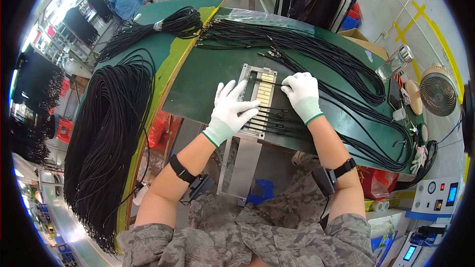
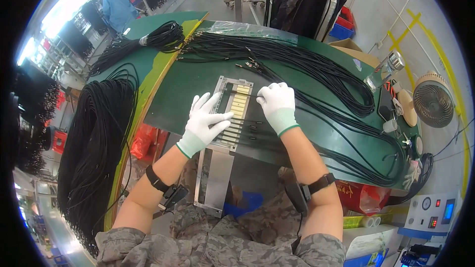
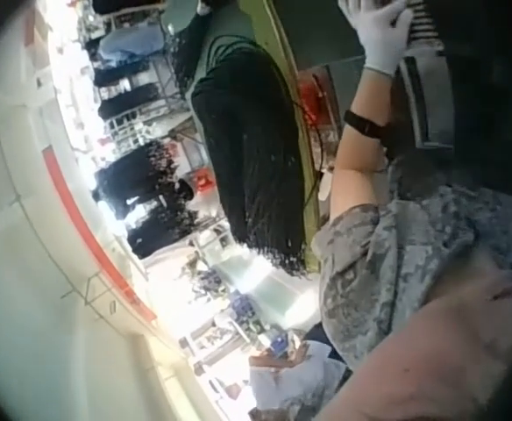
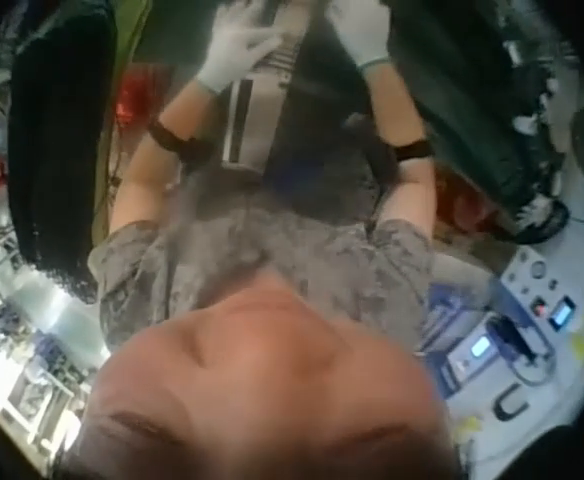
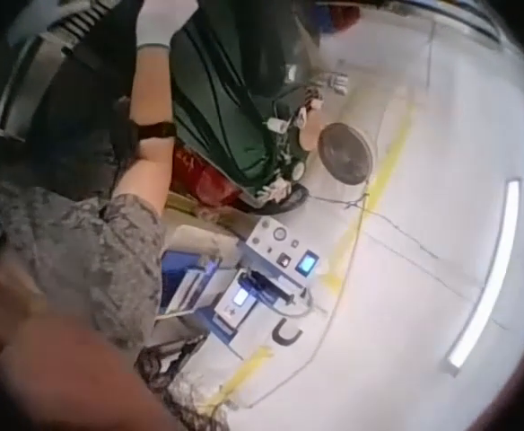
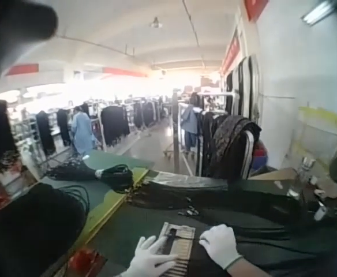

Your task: Placing and organizing black electrical wires into a metal assembly fixture at an industrial workstation.

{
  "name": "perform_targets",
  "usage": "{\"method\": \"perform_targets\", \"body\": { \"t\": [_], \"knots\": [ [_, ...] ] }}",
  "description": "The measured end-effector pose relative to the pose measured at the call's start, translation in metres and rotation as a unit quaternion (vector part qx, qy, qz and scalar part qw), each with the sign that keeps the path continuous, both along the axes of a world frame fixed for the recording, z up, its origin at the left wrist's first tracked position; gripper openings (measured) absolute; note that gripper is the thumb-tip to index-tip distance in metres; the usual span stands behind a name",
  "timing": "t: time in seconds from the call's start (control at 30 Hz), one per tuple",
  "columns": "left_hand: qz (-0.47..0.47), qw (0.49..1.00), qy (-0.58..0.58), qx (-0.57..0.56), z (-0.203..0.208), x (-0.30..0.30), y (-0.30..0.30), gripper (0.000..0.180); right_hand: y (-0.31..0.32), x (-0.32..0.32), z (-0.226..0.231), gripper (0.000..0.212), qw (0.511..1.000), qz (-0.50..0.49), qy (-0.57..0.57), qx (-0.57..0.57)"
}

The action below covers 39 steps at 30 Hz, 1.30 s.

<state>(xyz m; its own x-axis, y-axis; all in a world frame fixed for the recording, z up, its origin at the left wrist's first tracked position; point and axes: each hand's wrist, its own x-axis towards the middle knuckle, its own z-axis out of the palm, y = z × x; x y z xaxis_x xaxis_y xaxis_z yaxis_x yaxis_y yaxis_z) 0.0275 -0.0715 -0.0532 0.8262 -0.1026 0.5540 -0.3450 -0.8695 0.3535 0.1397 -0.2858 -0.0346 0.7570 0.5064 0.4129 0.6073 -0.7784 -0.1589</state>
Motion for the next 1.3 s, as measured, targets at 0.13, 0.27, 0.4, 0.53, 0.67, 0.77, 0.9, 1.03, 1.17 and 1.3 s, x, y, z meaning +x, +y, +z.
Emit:
{"method": "perform_targets", "body": {
  "t": [0.13,0.27,0.4,0.53,0.67,0.77,0.9,1.03,1.17,1.3],
  "knots": [
    [0.034,0.991,-0.01,-0.127,-0.005,-0.004,0.009,0.021,-0.008,-0.008,0.013,0.013,0.992,0.088,0.031,0.09],
    [0.051,0.975,0.0,-0.218,-0.005,-0.002,0.012,0.017,-0.011,-0.018,0.015,0.013,0.978,0.165,0.03,0.12],
    [0.011,0.975,-0.023,-0.222,-0.001,-0.001,0.01,0.014,0.009,-0.031,0.018,0.013,0.964,0.193,-0.009,0.18],
    [-0.021,0.986,-0.051,-0.158,0.007,-0.004,0.009,0.012,0.042,-0.06,0.011,0.013,0.957,0.231,0.05,0.166],
    [0.031,0.981,-0.072,-0.18,0.001,-0.003,0.01,0.011,0.016,-0.044,0.023,0.01,0.976,0.173,0.08,0.109],
    [0.089,0.976,-0.072,-0.187,-0.002,-0.002,0.006,0.011,0.002,-0.037,0.016,0.008,0.969,0.184,0.083,0.141],
    [0.102,0.98,-0.061,-0.16,-0.004,-0.001,0.008,0.012,0.004,-0.038,0.025,0.007,0.979,0.166,0.048,0.109],
    [0.112,0.976,-0.035,-0.185,-0.004,0.0,0.005,0.014,-0.002,-0.034,0.023,0.007,0.988,0.137,0.036,0.055],
    [0.105,0.979,-0.024,-0.171,-0.009,0.0,0.008,0.016,-0.005,-0.033,0.02,0.006,0.988,0.143,0.036,0.053],
    [0.102,0.98,-0.022,-0.172,-0.01,-0.001,0.008,0.016,-0.006,-0.034,0.02,0.006,0.986,0.155,0.033,0.049]
  ]
}}
